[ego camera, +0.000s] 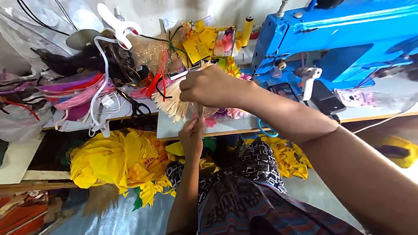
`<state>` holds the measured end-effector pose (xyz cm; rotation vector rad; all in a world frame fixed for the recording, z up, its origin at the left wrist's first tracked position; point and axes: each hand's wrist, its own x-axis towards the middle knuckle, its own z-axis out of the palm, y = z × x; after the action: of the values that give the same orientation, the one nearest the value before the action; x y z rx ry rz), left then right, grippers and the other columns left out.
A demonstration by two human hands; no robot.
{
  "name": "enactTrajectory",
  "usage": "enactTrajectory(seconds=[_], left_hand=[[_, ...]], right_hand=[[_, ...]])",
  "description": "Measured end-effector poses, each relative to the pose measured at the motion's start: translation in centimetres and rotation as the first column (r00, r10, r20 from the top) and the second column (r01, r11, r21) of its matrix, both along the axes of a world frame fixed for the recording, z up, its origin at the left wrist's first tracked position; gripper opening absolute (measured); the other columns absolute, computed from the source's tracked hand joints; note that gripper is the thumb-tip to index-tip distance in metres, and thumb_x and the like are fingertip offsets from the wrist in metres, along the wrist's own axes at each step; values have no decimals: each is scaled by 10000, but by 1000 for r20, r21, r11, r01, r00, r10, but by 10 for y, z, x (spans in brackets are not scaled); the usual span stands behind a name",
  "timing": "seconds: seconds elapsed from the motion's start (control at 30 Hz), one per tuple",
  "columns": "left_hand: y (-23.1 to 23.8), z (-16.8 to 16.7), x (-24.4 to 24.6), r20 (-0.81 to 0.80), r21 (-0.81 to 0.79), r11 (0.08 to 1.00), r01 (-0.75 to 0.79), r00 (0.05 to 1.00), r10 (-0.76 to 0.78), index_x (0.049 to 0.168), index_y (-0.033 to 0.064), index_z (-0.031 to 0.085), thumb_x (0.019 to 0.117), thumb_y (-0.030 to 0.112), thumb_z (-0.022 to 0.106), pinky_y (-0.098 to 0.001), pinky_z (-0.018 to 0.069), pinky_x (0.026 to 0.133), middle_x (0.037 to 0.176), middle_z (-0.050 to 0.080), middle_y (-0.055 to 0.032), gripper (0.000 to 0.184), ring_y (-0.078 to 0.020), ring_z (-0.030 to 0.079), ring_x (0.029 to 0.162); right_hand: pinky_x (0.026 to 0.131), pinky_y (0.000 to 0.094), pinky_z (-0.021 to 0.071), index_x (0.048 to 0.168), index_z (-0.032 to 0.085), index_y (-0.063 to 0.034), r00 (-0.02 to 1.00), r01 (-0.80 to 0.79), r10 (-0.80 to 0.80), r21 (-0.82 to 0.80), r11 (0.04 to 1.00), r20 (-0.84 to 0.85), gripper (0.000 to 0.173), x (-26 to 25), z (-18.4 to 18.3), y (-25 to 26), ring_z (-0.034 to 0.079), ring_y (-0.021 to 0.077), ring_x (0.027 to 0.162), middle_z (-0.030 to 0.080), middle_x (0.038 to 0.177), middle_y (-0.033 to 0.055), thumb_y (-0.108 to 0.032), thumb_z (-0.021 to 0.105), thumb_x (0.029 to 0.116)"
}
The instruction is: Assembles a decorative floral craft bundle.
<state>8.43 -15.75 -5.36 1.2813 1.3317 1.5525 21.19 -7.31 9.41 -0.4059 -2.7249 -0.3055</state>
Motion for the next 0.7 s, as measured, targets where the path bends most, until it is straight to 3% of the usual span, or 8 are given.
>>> enactTrajectory(seconds=[0.13,0.2,0.23,0.3,0.37,0.47,0.6,0.7], left_hand=[[2,5,4,194,-43,998,-40,980,48,1010,35,738,1013,120,620,-160,454,530,719,625,51,146,3,520,560],[1,8,0,260,-61,998,-16,965,31,984,53,727,1047,135,560,-163,455,527,686,591,56,196,-5,510,548],[1,9,-3,276,-69,998,0,961,19,975,68,720,1061,157,538,-165,456,530,672,573,61,221,-10,511,547],[0,9,-6,306,-73,997,27,952,-3,981,89,716,1070,182,526,-163,455,527,677,571,59,230,-12,513,553],[1,11,-6,344,-61,997,52,938,-28,1017,87,725,1064,177,542,-156,453,521,723,596,44,209,-15,515,565],[3,12,1,379,-39,997,71,924,-51,1005,103,718,1047,157,568,-149,451,518,741,597,40,165,-15,514,565],[4,9,7,336,-36,998,52,941,-37,1068,99,672,1029,126,581,-148,443,524,765,607,45,102,-1,508,568],[5,1,9,247,17,1000,8,969,-12,1137,56,648,994,101,628,-162,458,537,799,626,45,152,-4,539,600]], right_hand=[[742,477,559,991,735,-6,967,-16,29,53,998,-252,179,5,0,7,690,359,961,709,964,165,23,560,969],[859,409,571,1065,752,0,893,10,-44,-79,997,-448,198,29,14,1,707,264,976,734,1022,154,-77,579,1012],[831,334,562,1077,750,-3,857,26,-109,-168,985,-503,214,42,19,0,691,183,914,729,1008,130,-128,583,1030],[733,246,530,1031,743,-35,835,70,-244,-345,936,-493,247,61,17,3,634,69,786,712,940,64,-236,601,1033],[719,314,530,1032,743,-45,865,64,-305,-516,854,-399,256,66,4,11,626,97,753,711,922,57,-279,645,999],[830,385,565,1090,744,-33,913,-17,-242,-622,783,-329,258,57,-15,16,679,170,884,730,1006,87,-244,728,944],[870,388,539,992,777,-25,937,-126,-38,-435,892,-348,123,43,-23,12,691,215,902,739,917,105,-77,672,953],[846,467,550,1000,781,-51,950,-51,-30,-250,967,-310,156,34,-19,10,691,298,927,722,914,126,-82,631,974]])
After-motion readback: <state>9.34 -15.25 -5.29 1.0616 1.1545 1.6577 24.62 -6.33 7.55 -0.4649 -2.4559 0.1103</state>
